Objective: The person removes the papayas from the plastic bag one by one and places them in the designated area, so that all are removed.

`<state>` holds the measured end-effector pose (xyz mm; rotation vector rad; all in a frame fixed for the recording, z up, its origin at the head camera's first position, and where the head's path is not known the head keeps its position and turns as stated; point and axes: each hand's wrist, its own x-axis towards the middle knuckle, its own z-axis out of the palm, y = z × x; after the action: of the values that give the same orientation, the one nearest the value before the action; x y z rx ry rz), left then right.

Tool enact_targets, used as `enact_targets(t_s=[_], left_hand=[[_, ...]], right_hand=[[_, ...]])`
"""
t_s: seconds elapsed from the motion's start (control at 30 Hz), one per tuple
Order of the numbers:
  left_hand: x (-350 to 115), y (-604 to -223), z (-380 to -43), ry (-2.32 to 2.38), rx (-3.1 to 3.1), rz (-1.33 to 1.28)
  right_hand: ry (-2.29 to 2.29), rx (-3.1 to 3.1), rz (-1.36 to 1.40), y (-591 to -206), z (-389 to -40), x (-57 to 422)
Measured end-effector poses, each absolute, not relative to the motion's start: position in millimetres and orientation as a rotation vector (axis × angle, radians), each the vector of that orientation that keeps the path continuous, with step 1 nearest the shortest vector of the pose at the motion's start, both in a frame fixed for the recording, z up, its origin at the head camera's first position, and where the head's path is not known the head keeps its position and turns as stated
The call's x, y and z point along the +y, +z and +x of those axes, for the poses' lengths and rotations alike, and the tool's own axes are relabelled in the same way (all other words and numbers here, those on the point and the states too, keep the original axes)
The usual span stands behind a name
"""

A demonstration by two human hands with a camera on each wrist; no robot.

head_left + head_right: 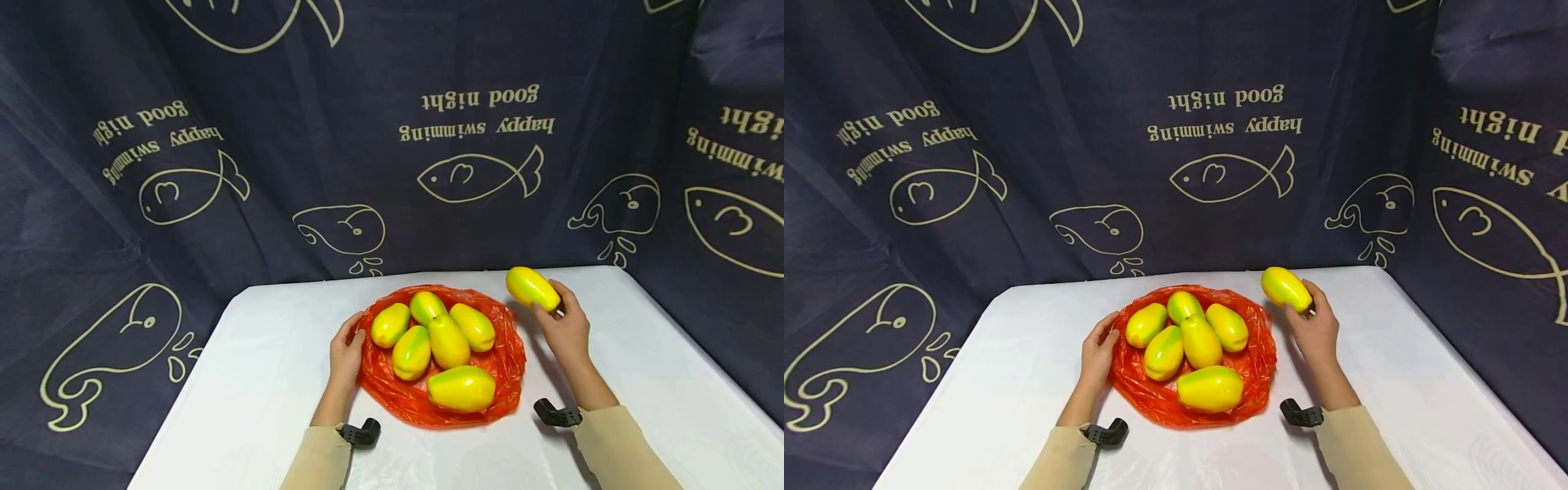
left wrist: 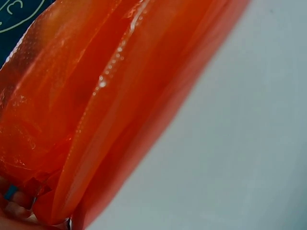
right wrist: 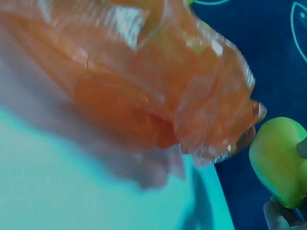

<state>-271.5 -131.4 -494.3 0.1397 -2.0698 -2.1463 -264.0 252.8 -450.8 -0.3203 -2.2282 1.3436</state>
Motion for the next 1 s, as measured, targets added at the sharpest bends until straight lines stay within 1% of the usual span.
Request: enact_targets(t_s=[0.53,0.9,1.0], left_hand=[[-131,-495,-271,-2.15,-2.056,0.116],[-131,-496,-272,-2.085,-2.062,0.097],[-129,-482,-263,-2.1,-2.075,0.092]], right_hand=[[1.364,-2.289,-0.499,-473,-265,268],[1.365,-2.321,-0.541,-483,-266,269],[1.373,-2.321,-0.56,-486,-266,271]])
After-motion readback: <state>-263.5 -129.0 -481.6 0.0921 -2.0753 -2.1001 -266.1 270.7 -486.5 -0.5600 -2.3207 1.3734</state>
